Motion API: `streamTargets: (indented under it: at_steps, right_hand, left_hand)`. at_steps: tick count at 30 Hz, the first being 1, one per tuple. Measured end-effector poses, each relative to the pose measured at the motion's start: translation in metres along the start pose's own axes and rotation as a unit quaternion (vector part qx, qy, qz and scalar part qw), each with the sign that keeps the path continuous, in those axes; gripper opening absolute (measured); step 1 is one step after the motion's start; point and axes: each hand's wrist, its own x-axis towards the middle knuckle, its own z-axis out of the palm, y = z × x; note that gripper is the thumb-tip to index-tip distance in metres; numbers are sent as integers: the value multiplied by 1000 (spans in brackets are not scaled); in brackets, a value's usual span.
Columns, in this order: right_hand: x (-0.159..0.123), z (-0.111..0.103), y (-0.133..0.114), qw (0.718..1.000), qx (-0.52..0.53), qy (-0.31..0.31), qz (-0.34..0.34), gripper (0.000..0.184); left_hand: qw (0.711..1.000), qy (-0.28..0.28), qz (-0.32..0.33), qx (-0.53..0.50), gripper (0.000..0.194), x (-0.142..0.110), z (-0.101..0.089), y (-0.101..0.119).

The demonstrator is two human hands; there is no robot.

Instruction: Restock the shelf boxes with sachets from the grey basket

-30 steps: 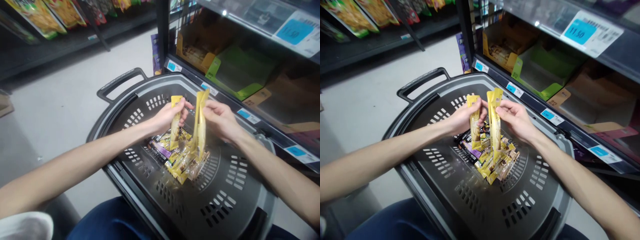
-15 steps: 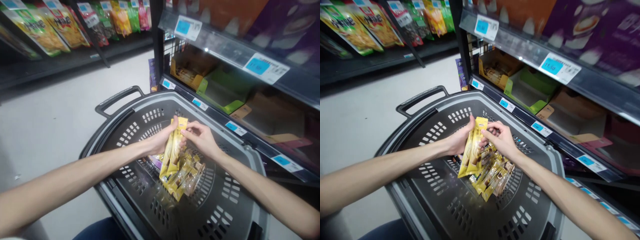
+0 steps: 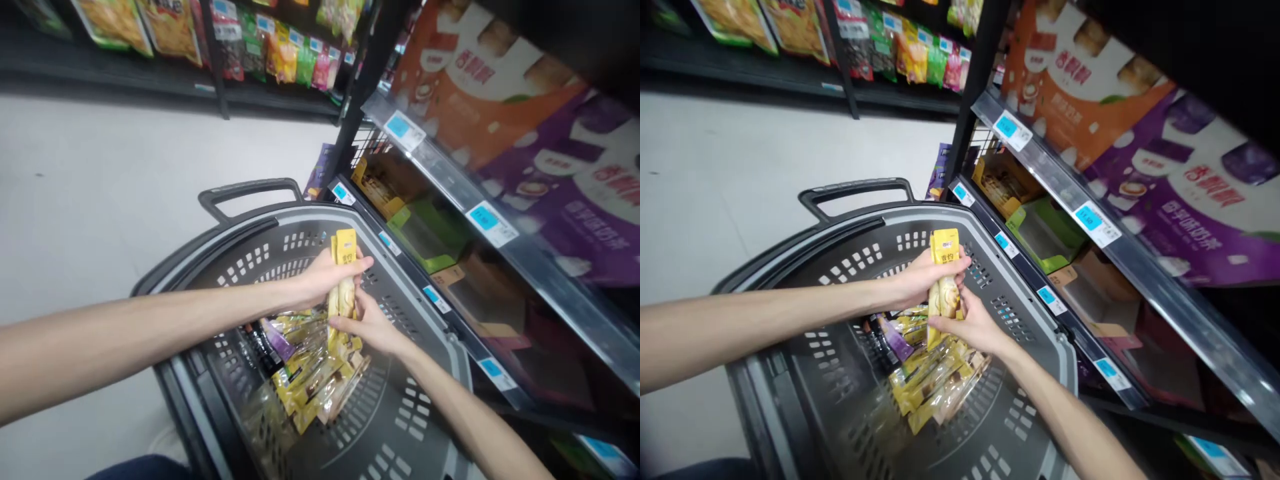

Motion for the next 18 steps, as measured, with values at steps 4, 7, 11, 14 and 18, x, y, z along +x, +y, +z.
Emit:
streamTargets:
  at_steps: [4,7,11,14,18]
  right_hand:
    - [-6,0,-12,998,-4,-17,59,39]
    - [-6,5,-19,998,-35,-12,46,39]
    - [1,7,-16,962,-198,161,-103,33]
    - [7,2,-9,917,-299,226,-139,26]
    - [8,-1,-12,875,-414,198,-152,27]
  left_hand:
    - [998,21,39,51,50,3,-4,-1]
    - [993,20,74,92,51,3,-9,5]
    - [995,31,53,84,63,-2,-7,14]
    - [994,51,-7,101,72,-8,2,12]
    - [991,71,50,103,49,-7,16,3]
